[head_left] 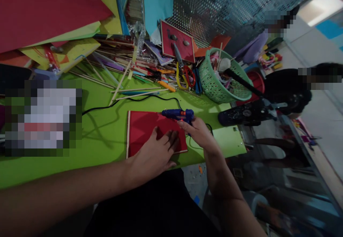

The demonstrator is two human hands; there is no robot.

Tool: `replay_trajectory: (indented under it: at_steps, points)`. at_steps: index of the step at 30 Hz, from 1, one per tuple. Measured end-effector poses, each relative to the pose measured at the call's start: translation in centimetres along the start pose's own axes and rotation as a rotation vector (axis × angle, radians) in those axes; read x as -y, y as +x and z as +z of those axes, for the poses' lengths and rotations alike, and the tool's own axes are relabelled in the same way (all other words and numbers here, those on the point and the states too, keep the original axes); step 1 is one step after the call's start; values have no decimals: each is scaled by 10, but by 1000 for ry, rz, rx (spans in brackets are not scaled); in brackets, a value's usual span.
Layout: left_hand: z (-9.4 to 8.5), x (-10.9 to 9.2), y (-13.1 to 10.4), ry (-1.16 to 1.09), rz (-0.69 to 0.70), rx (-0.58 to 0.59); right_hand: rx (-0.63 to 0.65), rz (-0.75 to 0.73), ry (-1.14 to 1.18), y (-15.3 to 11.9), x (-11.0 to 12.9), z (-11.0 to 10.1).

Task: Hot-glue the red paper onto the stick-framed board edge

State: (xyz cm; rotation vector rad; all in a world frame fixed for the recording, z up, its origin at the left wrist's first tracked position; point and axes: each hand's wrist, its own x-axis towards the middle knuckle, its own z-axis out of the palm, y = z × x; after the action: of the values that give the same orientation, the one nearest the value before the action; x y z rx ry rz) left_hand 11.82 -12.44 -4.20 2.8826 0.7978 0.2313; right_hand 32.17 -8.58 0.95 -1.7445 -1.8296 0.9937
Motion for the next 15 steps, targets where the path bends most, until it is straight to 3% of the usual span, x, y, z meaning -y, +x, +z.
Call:
replay_trajectory:
  at_steps: [15]
  points:
    - [1, 0, 0, 13, -5, -12, -11, 2, 18, 0, 0, 2]
